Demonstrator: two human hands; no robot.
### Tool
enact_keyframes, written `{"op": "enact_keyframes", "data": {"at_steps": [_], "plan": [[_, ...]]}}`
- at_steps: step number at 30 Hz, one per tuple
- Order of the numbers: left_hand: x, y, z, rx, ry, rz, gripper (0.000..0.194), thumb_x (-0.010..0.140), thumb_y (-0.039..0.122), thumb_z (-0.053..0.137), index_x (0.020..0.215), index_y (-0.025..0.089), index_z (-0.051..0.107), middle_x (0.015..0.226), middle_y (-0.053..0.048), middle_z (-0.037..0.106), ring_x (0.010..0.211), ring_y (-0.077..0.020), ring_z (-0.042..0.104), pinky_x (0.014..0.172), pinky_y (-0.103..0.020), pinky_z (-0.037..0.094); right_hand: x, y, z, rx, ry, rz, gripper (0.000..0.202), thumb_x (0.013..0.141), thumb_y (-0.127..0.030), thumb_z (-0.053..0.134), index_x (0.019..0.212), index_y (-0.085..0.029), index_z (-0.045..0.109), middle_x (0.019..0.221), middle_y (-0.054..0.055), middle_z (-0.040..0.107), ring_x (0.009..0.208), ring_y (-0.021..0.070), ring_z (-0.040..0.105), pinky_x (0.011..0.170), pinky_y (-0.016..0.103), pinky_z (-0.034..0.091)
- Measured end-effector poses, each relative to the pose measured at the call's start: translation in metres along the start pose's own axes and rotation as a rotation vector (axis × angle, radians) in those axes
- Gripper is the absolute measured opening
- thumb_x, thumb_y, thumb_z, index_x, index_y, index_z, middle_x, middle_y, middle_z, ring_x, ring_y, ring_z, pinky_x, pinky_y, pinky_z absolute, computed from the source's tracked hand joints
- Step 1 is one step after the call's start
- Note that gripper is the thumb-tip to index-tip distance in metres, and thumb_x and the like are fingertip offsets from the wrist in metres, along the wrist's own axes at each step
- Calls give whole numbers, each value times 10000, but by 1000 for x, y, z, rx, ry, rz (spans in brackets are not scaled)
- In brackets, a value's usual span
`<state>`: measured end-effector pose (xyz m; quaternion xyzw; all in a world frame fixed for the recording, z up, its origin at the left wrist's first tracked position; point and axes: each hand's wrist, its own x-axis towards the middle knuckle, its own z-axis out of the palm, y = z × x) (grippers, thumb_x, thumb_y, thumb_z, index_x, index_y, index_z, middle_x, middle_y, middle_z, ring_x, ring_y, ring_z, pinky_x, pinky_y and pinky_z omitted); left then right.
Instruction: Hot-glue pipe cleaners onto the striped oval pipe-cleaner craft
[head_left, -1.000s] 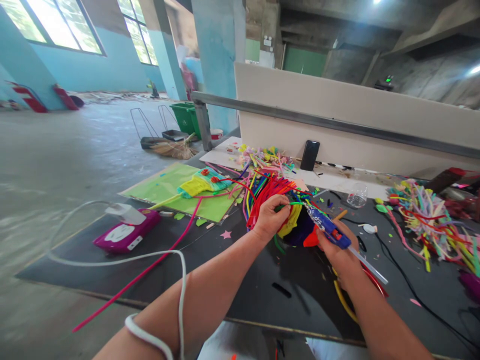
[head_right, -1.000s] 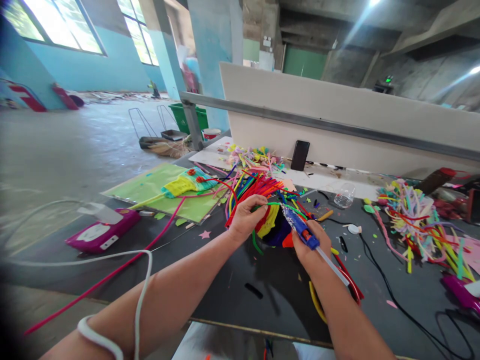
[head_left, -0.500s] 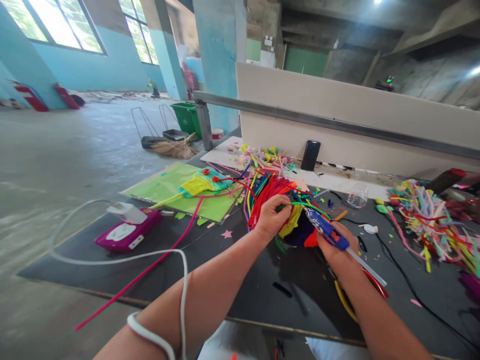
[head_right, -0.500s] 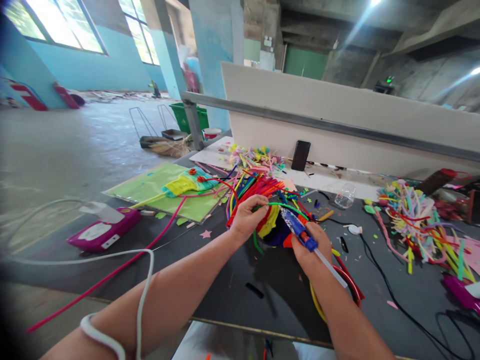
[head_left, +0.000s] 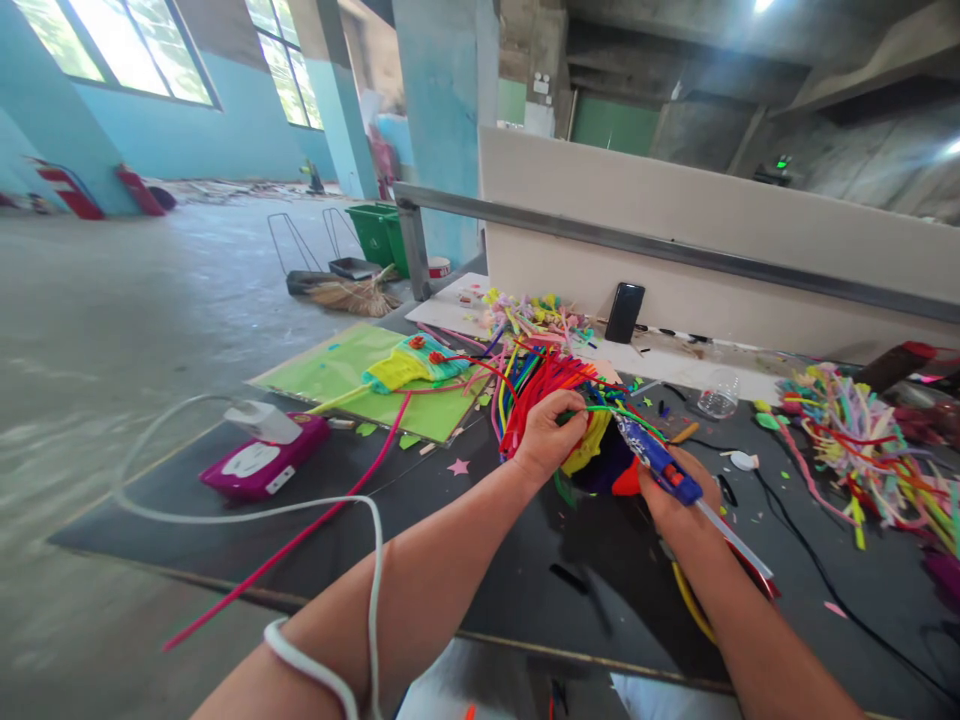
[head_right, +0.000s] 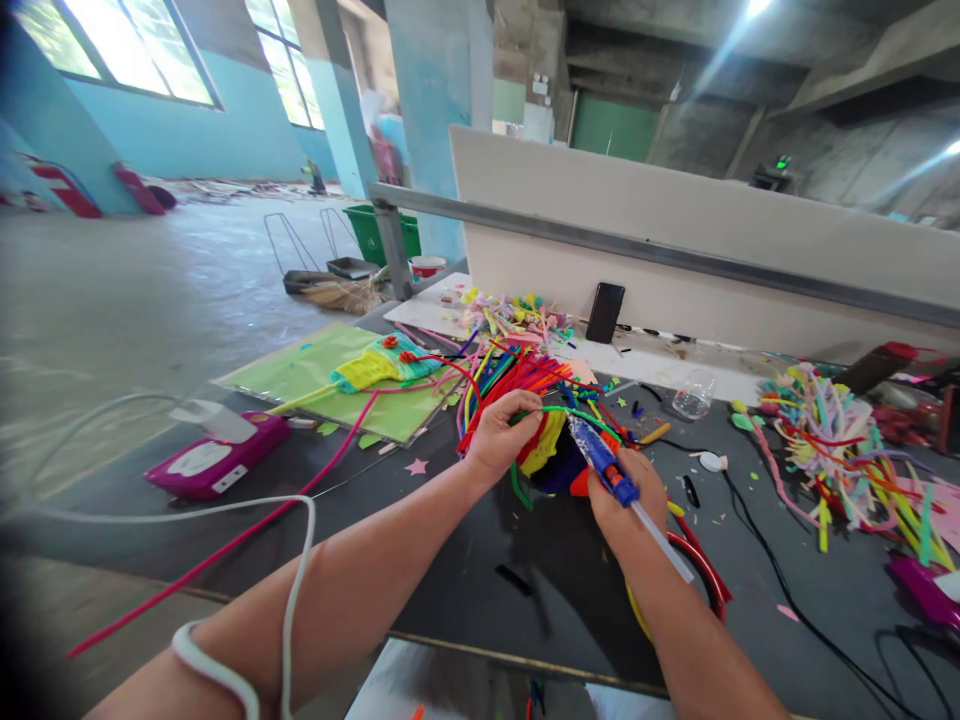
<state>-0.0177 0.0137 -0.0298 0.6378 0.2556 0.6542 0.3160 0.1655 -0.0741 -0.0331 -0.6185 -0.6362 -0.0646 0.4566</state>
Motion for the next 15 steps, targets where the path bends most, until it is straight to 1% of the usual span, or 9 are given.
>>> {"op": "enact_keyframes", "data": {"at_steps": [3,6,11,15], "plan": [[0,1,0,2,-3,3,24,721,148,589,714,170,597,789,-31,621,773,-149,596,771,-292,483,-1,-4,1,-17,-3,-56,151,704,-296,589,613,-225,493,657,23,568,682,220,585,673,333,461],[-1,2,0,-1,-3,9,31,720,141,586,714,169,595,795,-33,622,774,-148,594,769,-293,482,-1,-6,4,-21,-7,-111,207,703,-262,592,580,-237,427,608,1,517,630,198,555,634,317,450],[-1,2,1,-5,-1,18,33,720,144,587,708,173,598,791,-31,622,781,-154,598,779,-300,483,-2,-5,7,-29,-6,-169,220,686,-219,595,592,-250,399,620,-8,526,630,199,553,612,315,449],[-1,1,1,-4,-1,19,38,720,141,587,704,174,598,782,-30,622,773,-152,595,774,-299,484,-2,-4,5,-42,7,-183,220,681,-205,580,591,-251,385,603,-12,502,614,192,536,609,313,439]]}}
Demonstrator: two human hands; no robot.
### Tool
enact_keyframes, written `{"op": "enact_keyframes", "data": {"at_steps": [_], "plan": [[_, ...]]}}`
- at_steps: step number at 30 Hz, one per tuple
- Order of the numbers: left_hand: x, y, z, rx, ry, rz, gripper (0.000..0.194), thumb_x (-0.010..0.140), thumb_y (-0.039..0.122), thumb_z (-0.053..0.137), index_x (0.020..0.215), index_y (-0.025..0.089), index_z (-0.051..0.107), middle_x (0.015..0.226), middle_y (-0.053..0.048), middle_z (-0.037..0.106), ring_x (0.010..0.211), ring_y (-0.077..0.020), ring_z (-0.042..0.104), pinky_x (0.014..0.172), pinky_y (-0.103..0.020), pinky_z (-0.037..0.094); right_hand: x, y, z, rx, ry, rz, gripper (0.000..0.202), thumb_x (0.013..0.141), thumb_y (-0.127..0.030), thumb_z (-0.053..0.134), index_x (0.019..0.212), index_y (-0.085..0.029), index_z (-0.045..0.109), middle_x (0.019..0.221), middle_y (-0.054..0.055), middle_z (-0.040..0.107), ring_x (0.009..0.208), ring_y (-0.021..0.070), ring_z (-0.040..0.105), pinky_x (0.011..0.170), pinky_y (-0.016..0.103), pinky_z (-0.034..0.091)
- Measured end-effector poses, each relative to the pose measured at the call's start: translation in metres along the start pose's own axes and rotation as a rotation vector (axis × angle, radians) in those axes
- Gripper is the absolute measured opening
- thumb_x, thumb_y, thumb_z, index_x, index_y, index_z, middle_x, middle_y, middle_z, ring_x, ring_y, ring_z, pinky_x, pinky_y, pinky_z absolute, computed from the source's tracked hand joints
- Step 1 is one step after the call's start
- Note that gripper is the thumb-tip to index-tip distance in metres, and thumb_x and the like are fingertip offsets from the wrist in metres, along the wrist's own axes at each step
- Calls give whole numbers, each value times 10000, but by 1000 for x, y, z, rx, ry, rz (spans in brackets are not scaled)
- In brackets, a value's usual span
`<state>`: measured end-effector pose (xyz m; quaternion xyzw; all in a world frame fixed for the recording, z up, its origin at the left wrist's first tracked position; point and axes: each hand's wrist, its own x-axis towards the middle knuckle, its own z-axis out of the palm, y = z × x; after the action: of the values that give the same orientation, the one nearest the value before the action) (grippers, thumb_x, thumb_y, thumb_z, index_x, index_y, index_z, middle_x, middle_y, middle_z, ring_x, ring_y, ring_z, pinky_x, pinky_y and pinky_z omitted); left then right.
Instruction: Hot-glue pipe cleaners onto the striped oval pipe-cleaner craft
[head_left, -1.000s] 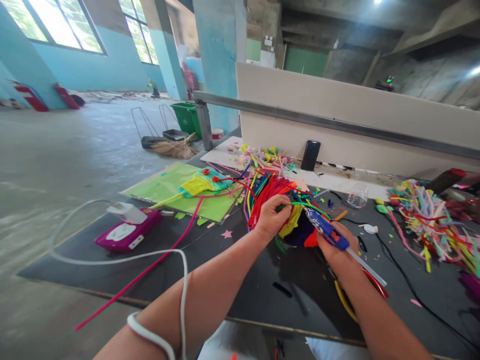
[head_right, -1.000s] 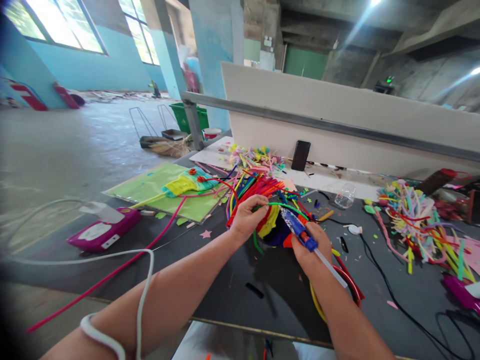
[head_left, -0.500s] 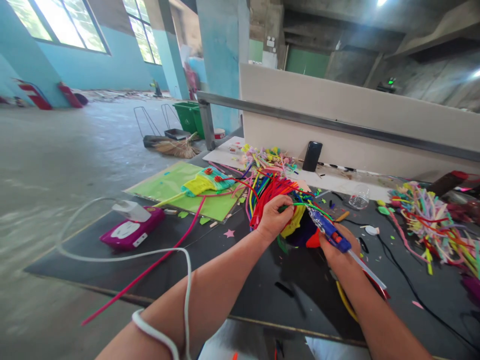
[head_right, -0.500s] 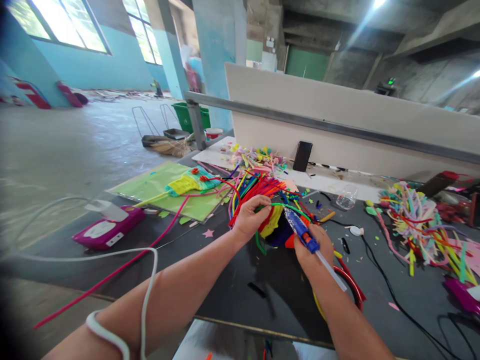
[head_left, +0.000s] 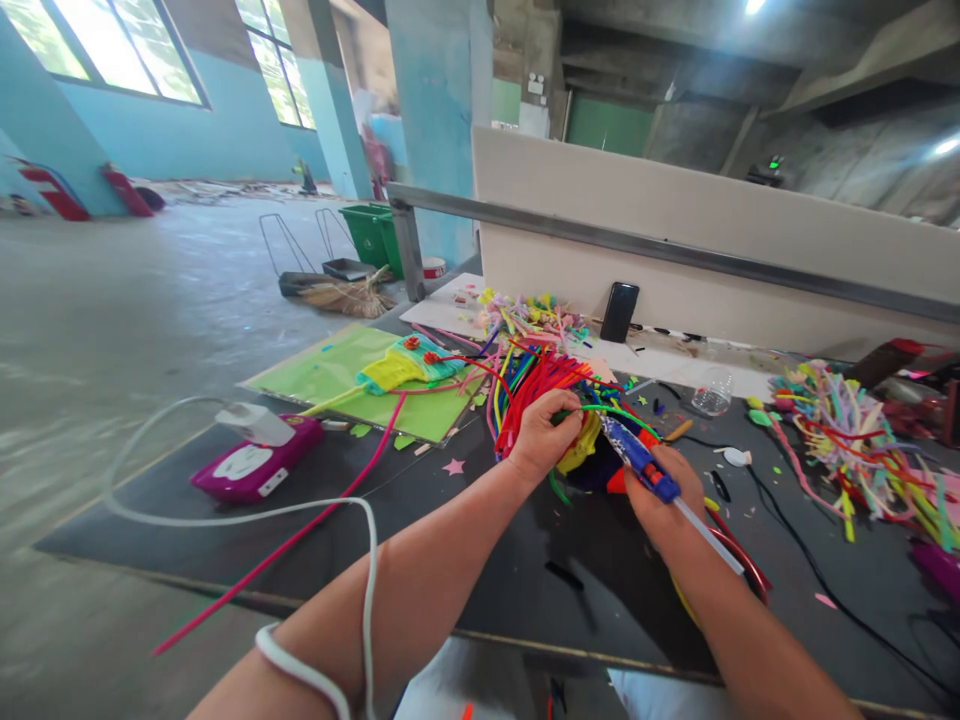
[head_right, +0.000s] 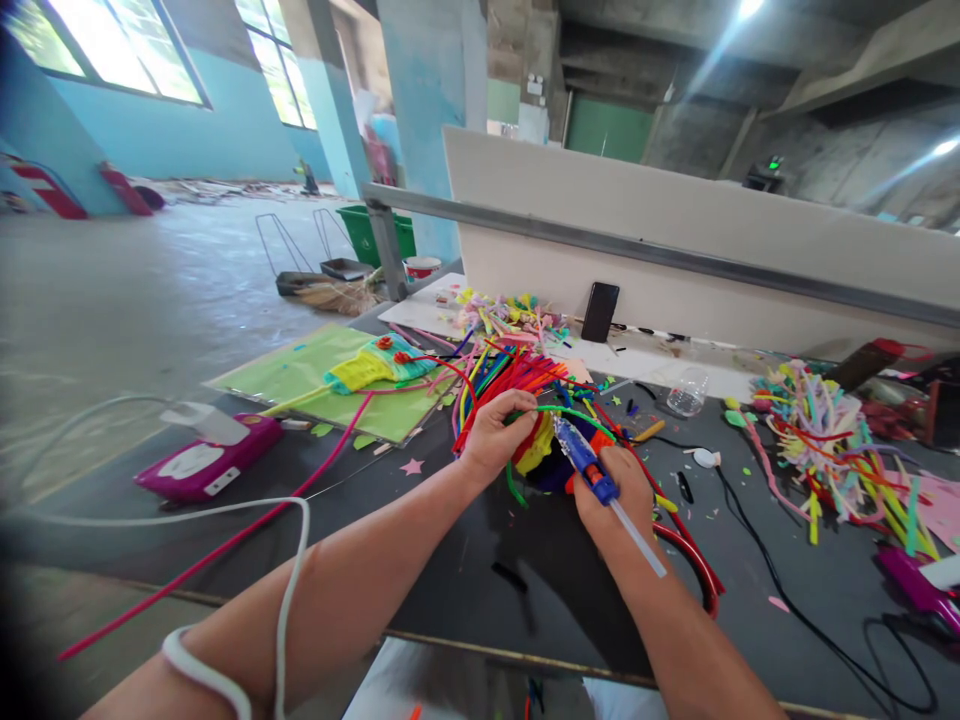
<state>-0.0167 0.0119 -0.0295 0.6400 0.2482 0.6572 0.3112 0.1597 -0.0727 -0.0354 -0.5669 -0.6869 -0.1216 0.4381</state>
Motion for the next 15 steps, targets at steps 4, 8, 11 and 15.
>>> {"op": "enact_keyframes", "data": {"at_steps": [4,8,11,15], "plan": [[0,0,-1,7,1,-8,38,718,140,590,713,174,605,773,-30,625,768,-153,592,774,-303,486,-1,1,-1,-16,33,14,206,685,-208,550,580,-250,378,576,-14,471,604,191,520,605,315,425],[0,-1,-2,5,6,-10,30,717,146,593,708,172,604,780,-30,624,771,-153,595,780,-299,488,-2,1,-1,-15,69,44,168,670,-209,536,583,-249,398,584,-6,490,621,202,533,623,329,433],[0,-1,-2,1,9,-8,31,717,144,593,707,173,598,775,-26,621,767,-151,597,777,-297,489,-2,1,-2,1,79,52,176,660,-213,545,571,-249,397,589,2,514,621,206,548,619,334,442],[0,-1,-2,5,13,-12,31,718,146,593,705,175,596,775,-25,622,761,-149,594,770,-294,487,-2,2,-4,13,87,75,160,655,-210,555,574,-247,423,618,23,562,650,222,583,630,338,456]]}}
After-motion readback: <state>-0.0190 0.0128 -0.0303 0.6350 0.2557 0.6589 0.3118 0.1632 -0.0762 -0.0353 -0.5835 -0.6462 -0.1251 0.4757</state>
